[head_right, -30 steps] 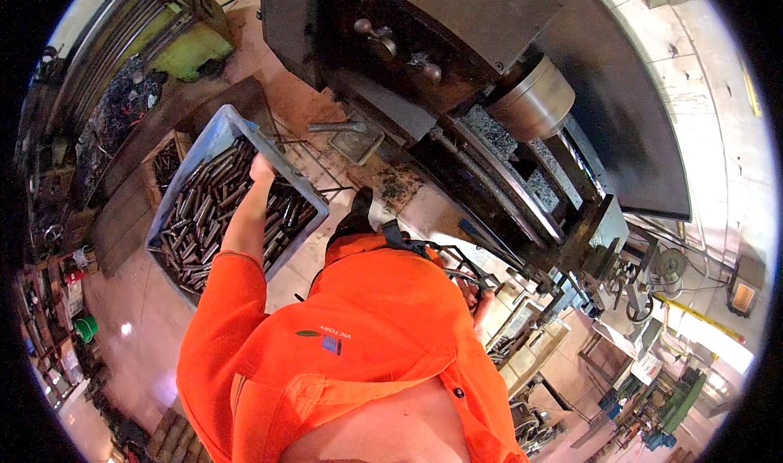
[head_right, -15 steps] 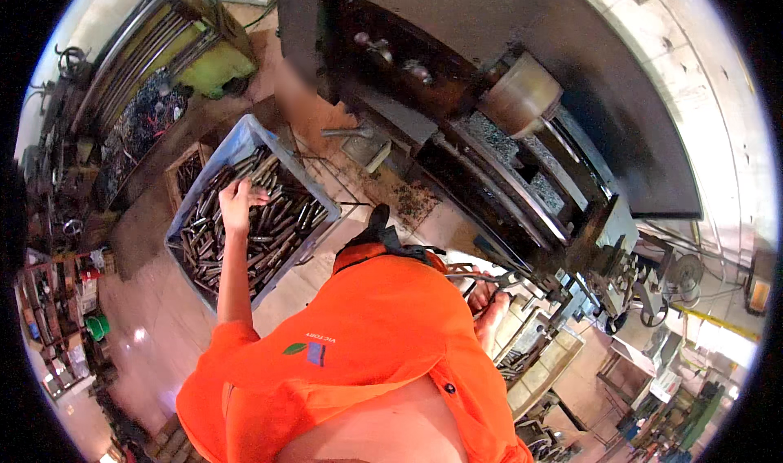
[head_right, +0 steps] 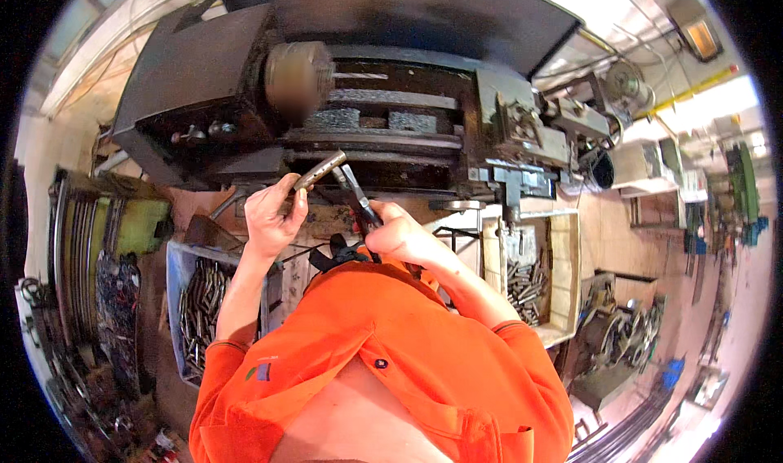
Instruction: The person repeatedly picks up metal rods from a blue bin, measures them with a caliper against a lathe, and places them into a white bin. The process involves handling the rods and caliper with both hands while standing in front of the machinery.
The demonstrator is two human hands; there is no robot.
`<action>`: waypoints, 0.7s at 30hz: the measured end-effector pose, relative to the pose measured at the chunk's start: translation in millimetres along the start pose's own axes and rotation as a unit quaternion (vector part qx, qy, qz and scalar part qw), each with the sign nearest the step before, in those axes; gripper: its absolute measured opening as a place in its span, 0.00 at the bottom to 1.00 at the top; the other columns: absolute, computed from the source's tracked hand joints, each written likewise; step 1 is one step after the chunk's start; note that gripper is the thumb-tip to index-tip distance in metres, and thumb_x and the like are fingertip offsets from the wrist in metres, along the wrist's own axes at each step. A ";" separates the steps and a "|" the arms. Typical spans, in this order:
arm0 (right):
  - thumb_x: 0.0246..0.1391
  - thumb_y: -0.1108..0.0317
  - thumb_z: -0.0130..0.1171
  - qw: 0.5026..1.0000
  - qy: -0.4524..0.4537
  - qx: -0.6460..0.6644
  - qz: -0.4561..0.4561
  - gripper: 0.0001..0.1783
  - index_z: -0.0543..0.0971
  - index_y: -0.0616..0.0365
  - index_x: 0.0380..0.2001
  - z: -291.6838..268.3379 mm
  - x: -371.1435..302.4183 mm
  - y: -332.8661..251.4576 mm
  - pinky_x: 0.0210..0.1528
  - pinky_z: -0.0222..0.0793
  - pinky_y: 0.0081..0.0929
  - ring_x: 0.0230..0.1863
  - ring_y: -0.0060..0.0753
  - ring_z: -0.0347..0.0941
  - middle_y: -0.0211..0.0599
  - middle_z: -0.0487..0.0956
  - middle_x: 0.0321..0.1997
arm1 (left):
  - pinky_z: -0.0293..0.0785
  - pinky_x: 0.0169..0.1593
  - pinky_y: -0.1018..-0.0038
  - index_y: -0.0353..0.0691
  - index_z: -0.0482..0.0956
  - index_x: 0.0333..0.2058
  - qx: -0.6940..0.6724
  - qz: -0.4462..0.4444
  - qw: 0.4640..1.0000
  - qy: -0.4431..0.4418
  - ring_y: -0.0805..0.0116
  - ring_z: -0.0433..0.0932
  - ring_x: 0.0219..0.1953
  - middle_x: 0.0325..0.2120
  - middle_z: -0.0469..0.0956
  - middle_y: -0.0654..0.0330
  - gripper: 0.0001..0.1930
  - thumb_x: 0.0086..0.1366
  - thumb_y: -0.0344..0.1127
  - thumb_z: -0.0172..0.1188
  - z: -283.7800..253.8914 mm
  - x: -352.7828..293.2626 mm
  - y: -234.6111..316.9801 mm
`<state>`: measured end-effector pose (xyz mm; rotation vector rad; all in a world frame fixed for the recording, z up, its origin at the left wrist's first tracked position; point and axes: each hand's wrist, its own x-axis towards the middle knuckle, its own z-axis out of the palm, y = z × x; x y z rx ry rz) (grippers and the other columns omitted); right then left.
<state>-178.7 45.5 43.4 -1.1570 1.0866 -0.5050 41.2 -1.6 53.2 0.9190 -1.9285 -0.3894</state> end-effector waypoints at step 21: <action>0.32 0.70 0.54 0.976 0.217 0.004 0.015 0.16 0.70 0.64 0.30 10.8 1.0 13.1 0.33 0.63 0.24 0.30 0.30 0.68 0.39 0.70 0.24 | 0.67 0.24 0.80 0.31 0.74 0.34 -0.199 -0.098 0.966 -0.134 0.74 0.71 0.18 0.18 0.72 0.55 0.09 0.57 0.30 0.57 44.2 5.6 -24.4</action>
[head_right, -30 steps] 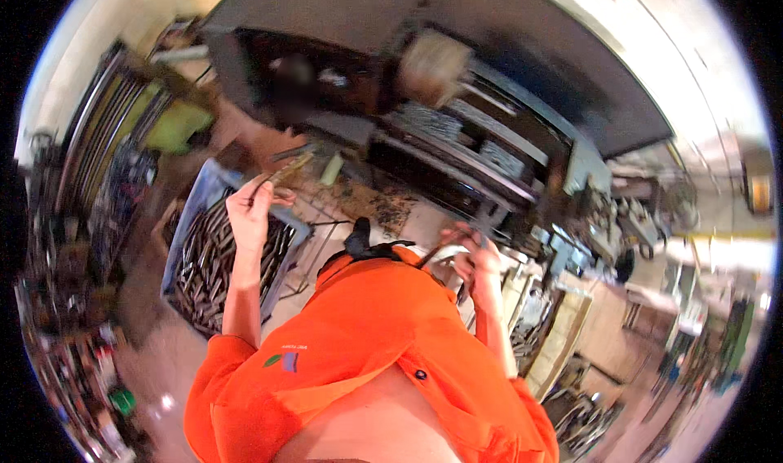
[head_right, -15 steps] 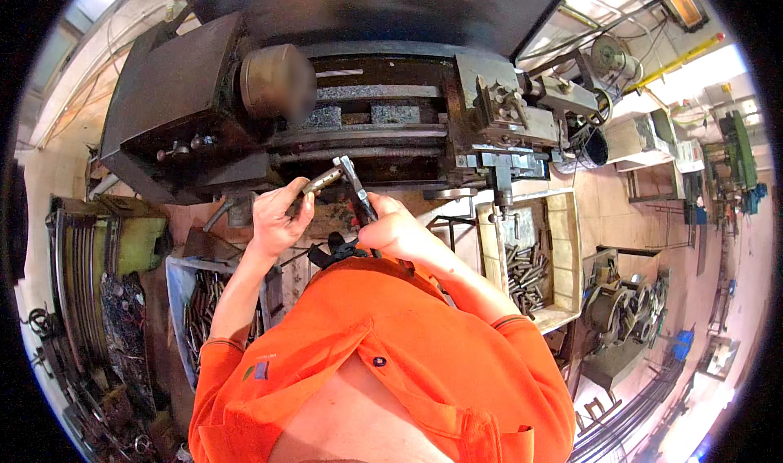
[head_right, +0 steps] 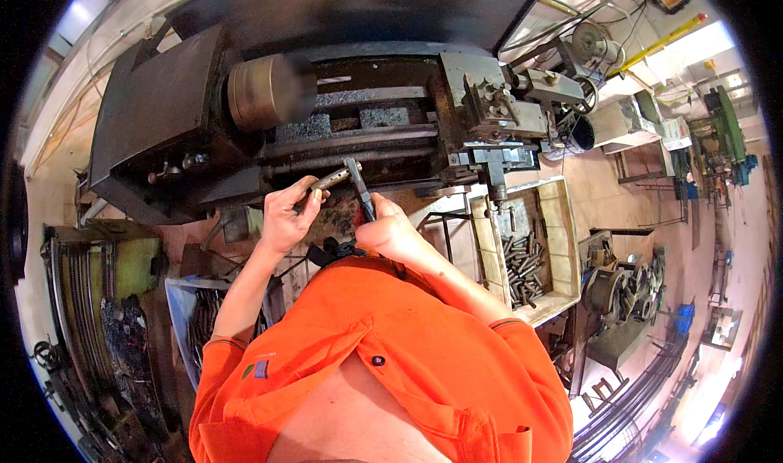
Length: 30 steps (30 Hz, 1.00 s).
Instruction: The person repeatedly picks up metal rods from a blue bin, measures them with a caliper against a lathe, and places them into a white bin. The process involves handling the rods and caliper with both hands while standing in front of the machinery.
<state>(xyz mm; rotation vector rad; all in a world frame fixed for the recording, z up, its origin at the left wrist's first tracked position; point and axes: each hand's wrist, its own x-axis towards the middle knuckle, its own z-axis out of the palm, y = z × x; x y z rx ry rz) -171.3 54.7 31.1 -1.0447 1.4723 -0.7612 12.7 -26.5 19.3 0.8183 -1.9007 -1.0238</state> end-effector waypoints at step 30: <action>0.36 0.73 0.52 0.937 0.264 0.212 -0.085 0.09 0.68 0.60 0.26 -15.0 80.3 9.0 0.25 0.55 0.18 0.24 0.18 0.57 0.24 0.64 0.22 | 0.68 0.49 0.73 0.30 0.62 0.49 -0.286 -0.188 0.893 -0.293 0.68 0.70 0.47 0.43 0.70 0.57 0.26 0.55 0.35 0.61 71.6 0.7 -25.0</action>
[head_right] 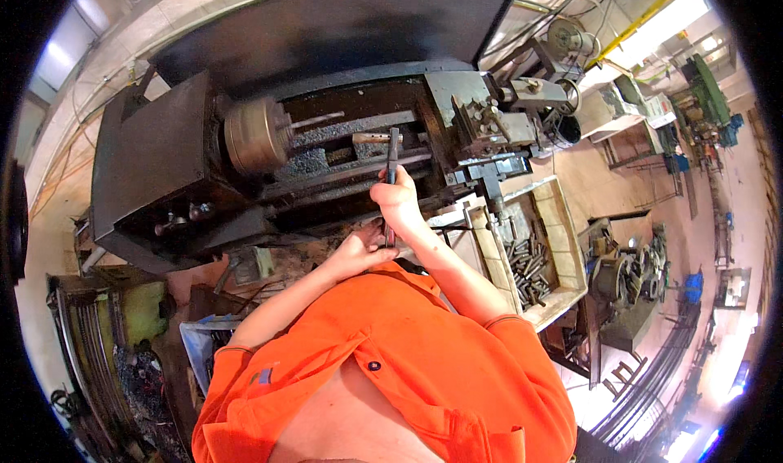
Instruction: The person repeatedly picks up metal rods from a blue bin, measures them with a caliper against a lathe, and places them into a white bin. The process involves handling the rods and caliper with both hands while standing in front of the machinery.
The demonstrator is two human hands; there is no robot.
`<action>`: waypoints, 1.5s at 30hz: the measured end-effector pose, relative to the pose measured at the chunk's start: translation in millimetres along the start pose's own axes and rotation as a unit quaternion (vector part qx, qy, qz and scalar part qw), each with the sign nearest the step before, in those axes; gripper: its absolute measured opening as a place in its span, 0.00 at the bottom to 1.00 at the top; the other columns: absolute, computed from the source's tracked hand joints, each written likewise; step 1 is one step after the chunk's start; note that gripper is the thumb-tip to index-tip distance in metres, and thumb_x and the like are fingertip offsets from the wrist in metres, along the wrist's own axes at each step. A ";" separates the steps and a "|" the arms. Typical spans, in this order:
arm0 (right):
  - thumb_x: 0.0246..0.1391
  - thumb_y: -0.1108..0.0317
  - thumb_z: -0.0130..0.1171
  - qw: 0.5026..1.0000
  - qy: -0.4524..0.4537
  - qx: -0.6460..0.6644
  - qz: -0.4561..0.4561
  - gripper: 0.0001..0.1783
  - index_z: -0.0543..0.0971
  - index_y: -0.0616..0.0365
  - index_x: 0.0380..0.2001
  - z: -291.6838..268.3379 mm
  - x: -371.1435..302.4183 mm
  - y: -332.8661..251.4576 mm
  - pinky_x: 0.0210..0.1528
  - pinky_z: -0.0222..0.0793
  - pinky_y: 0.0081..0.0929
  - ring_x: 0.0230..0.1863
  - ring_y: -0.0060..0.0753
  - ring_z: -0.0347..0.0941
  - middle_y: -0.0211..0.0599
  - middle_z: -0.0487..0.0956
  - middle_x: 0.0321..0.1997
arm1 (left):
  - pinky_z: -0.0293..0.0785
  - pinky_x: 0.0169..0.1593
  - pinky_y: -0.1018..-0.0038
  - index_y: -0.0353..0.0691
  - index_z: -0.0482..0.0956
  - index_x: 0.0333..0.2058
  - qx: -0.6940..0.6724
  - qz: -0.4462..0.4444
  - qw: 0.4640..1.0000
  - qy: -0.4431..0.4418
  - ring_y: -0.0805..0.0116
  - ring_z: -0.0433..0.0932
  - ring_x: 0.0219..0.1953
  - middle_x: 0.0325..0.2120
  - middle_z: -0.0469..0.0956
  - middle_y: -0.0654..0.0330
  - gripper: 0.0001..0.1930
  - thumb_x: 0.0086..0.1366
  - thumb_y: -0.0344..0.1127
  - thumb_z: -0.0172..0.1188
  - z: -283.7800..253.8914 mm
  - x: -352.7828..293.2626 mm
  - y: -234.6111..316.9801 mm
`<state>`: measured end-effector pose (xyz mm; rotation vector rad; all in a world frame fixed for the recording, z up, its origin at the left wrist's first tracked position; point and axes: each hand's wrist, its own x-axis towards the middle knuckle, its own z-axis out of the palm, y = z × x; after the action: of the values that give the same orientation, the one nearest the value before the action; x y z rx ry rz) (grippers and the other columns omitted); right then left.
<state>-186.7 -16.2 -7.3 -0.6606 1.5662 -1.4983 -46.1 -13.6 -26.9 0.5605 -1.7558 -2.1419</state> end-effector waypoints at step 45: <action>0.37 0.73 0.53 0.988 -0.067 -0.134 -0.032 0.10 0.66 0.58 0.26 31.7 59.9 -7.4 0.24 0.57 0.20 0.22 0.20 0.58 0.25 0.64 0.19 | 0.66 0.24 0.81 0.35 0.72 0.25 -0.220 0.015 0.963 0.155 0.77 0.71 0.22 0.21 0.73 0.65 0.10 0.43 0.29 0.64 -20.4 53.1 -2.8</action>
<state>-191.2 -84.2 -10.6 -0.9537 1.6703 -1.2695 -82.5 -55.8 -38.5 0.6934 -1.0726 -2.1845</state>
